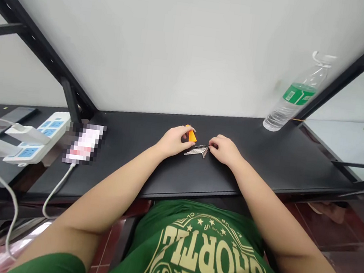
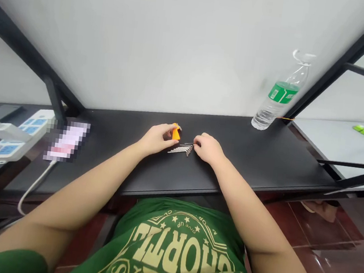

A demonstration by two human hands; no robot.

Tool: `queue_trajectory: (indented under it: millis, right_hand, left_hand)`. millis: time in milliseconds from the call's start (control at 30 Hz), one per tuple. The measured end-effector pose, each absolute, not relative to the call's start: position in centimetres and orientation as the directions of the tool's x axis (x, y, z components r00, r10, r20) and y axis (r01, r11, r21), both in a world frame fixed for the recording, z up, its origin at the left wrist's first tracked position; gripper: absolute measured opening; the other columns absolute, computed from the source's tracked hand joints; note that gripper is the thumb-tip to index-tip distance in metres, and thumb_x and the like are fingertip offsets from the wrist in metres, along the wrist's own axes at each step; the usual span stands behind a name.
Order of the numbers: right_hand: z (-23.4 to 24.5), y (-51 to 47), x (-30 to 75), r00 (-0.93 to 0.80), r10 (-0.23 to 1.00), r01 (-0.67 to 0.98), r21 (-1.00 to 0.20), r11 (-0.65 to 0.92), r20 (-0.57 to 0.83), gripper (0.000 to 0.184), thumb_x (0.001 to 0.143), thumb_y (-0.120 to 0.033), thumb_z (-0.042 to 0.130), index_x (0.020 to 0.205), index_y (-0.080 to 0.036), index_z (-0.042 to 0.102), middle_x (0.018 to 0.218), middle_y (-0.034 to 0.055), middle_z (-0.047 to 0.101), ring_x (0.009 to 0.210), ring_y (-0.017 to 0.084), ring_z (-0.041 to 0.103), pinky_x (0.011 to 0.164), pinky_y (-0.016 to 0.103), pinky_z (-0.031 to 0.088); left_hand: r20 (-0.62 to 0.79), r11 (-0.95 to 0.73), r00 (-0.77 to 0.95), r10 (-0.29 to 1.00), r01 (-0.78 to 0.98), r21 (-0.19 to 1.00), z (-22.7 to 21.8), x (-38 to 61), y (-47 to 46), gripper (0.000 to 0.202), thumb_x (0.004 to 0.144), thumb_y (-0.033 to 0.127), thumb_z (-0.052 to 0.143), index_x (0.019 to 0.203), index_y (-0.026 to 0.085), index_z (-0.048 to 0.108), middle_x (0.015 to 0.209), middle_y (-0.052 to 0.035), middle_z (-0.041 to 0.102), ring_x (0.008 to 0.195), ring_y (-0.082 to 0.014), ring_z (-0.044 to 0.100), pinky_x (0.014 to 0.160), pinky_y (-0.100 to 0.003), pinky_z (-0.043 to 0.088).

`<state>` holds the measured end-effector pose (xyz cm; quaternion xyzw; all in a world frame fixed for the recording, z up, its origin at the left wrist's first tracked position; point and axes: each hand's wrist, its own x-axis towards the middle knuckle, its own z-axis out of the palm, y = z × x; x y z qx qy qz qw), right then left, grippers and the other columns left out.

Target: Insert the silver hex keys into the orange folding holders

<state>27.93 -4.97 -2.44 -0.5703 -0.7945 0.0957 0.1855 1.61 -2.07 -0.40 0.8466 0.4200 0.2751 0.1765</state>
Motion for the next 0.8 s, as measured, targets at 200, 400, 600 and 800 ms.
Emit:
queue_trajectory:
  millis: [200,400,600,800]
  right_hand:
    - [-3.1,-4.5,27.7,-0.317,0.922,0.836,-0.394,0.383,0.224,0.018,0.097,-0.013,0.061,0.092,-0.02,0.078,0.101,0.0071,0.071,0.092,0.021,0.066,0.086,0.033,0.048]
    - [-3.1,-5.0,26.9,-0.358,0.899,0.765,-0.472,0.438,0.253,0.013,0.099,-0.023,0.066,0.092,-0.019,0.076,0.102,0.0078,0.066,0.095,0.021,0.065,0.091,0.033,0.051]
    - [-2.6,-5.9,26.4,-0.451,0.863,0.714,-0.489,0.501,0.226,0.014,0.087,-0.027,0.079,0.096,-0.019,0.071,0.108,0.0068,0.061,0.09,0.02,0.062,0.087,0.035,0.052]
    - [-2.3,-6.5,26.3,-0.447,0.854,0.738,-0.431,0.52,0.267,0.018,0.089,-0.024,0.075,0.106,-0.019,0.073,0.116,0.0096,0.061,0.099,0.023,0.061,0.092,0.039,0.05]
  left_hand:
    - [0.404,-0.604,0.449,0.797,0.569,0.558,0.0,1.6,-2.1,0.041,0.086,0.037,0.078,0.124,0.023,0.071,0.117,-0.0042,0.078,0.093,-0.0202,0.068,0.092,-0.036,0.055]
    - [0.398,-0.596,0.444,0.803,0.575,0.561,0.3,1.7,-2.2,0.036,0.085,0.034,0.079,0.119,0.023,0.073,0.115,-0.004,0.079,0.091,-0.0194,0.067,0.091,-0.036,0.055]
    - [0.398,-0.599,0.449,0.8,0.557,0.575,-0.7,1.7,-1.7,0.037,0.085,0.037,0.078,0.12,0.024,0.073,0.115,-0.0043,0.078,0.096,-0.0196,0.068,0.094,-0.036,0.056]
    - [0.385,-0.627,0.498,0.777,0.555,0.546,-0.5,1.6,-2.0,0.045,0.084,0.039,0.076,0.125,0.023,0.07,0.116,-0.0052,0.076,0.097,-0.0218,0.07,0.095,-0.039,0.057]
